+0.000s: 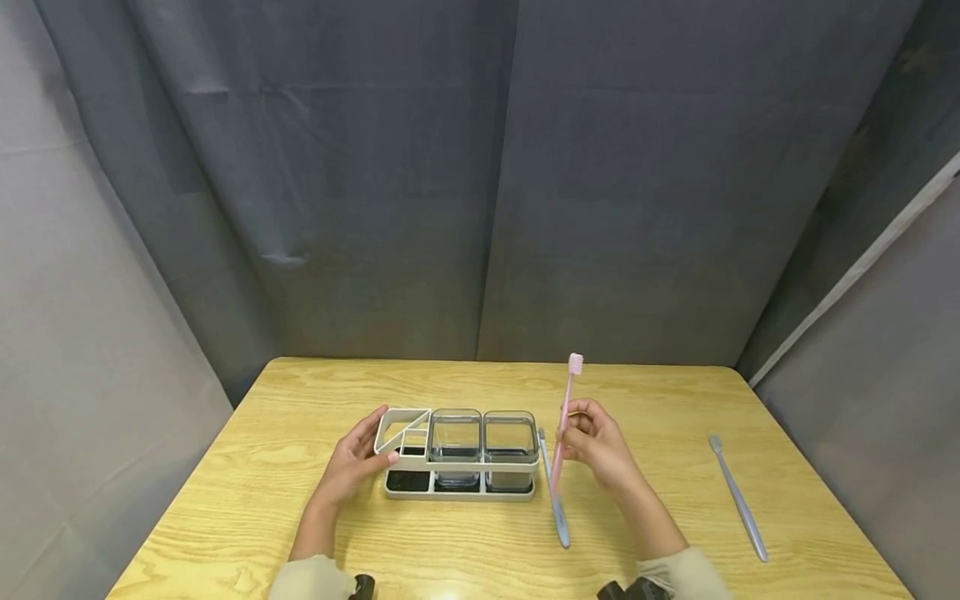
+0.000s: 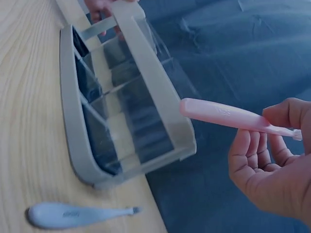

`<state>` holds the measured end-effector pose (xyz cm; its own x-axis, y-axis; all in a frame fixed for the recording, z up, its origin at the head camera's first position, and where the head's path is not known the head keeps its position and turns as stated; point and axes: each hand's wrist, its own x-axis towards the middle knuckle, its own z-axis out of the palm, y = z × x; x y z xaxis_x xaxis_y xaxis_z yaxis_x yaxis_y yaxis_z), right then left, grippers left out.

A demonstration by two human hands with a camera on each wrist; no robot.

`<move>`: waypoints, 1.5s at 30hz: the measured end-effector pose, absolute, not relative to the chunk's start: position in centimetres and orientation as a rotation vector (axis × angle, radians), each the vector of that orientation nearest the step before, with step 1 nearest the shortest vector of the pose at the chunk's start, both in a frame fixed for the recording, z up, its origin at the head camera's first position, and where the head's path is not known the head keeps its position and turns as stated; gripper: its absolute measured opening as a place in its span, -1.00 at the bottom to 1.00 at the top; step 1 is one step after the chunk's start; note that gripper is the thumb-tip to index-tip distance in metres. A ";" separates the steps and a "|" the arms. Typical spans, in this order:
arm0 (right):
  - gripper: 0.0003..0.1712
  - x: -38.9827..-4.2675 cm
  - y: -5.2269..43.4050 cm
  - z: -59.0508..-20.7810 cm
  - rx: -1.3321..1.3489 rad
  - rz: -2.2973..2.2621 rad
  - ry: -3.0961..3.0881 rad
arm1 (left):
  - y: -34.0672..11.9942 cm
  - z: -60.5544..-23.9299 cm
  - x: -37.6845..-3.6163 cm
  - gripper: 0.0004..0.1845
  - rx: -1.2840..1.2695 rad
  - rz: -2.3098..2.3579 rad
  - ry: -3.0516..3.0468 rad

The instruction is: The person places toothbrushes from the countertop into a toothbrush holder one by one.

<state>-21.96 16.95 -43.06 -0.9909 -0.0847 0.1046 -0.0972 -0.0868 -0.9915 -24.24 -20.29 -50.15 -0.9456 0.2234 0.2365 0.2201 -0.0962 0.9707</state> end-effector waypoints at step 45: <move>-0.78 -23.1 7.5 -41.4 0.590 2.448 -1.694 | -20.3 -50.1 -24.1 -0.20 0.478 2.245 2.117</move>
